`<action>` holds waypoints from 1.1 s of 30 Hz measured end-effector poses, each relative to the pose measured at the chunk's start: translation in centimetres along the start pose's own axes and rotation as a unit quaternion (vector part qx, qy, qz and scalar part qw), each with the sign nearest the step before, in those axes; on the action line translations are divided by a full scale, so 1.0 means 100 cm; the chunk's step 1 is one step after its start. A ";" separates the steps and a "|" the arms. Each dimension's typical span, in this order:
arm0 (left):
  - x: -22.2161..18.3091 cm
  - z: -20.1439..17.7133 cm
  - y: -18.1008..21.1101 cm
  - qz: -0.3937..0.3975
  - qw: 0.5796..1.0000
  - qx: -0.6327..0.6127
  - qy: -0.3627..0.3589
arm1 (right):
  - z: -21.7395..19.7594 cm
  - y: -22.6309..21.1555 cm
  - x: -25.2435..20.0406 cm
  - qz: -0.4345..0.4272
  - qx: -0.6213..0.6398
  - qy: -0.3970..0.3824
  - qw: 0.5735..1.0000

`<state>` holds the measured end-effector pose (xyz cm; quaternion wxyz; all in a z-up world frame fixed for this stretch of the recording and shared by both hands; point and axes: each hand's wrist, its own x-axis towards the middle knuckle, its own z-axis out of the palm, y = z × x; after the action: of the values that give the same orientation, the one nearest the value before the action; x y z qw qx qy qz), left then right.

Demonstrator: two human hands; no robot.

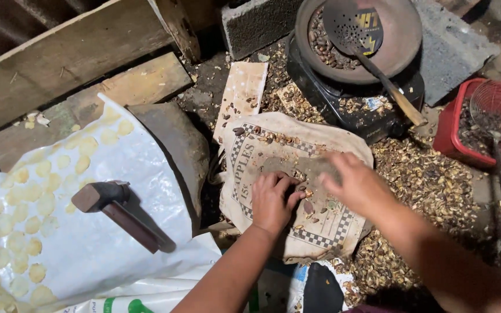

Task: Flattening dough discs with a mallet, grinding seeds with a stone, and stirring seeds in a pan

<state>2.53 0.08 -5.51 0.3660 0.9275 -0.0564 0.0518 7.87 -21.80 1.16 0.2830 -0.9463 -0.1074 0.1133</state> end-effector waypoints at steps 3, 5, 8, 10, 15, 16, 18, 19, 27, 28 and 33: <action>-0.005 -0.026 0.001 -0.014 0.999 0.025 -0.039 | 0.004 -0.009 -0.007 -0.011 -0.134 -0.089 0.987; -0.015 -0.026 -0.017 0.010 0.999 0.036 0.003 | 0.007 -0.019 -0.012 -0.007 -0.138 -0.075 0.988; -0.013 -0.017 -0.030 0.031 0.999 0.037 0.021 | 0.013 -0.057 -0.025 -0.055 -0.088 -0.065 0.992; -0.012 -0.017 -0.030 0.043 0.998 0.023 0.033 | 0.017 -0.052 -0.023 -0.080 -0.115 -0.069 0.988; -0.021 -0.020 -0.031 0.033 0.997 -0.046 0.057 | 0.021 -0.038 -0.017 -0.041 -0.066 -0.034 0.996; -0.017 -0.017 -0.031 0.031 0.997 -0.041 0.058 | 0.020 -0.041 -0.013 0.056 -0.067 -0.087 0.992; -0.010 -0.017 -0.030 0.028 0.997 -0.036 0.058 | 0.012 -0.050 -0.007 0.152 -0.068 -0.140 0.976; -0.007 -0.020 -0.029 0.029 0.998 -0.033 0.046 | 0.007 -0.055 -0.005 0.144 -0.060 -0.143 0.977; 0.005 -0.006 -0.027 0.016 1.000 0.004 0.021 | 0.000 -0.057 -0.016 0.041 -0.165 -0.148 0.974; 0.002 -0.005 -0.026 0.006 1.000 0.019 0.013 | -0.006 -0.063 -0.020 0.064 -0.152 -0.138 0.977; -0.007 -0.021 -0.022 -0.008 1.000 0.020 -0.019 | 0.004 -0.045 -0.010 0.048 -0.203 -0.100 0.973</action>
<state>2.02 3.18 -5.58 0.3462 0.9360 -0.0549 0.0322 6.20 -18.15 3.51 0.0670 -0.9720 -0.1106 0.1964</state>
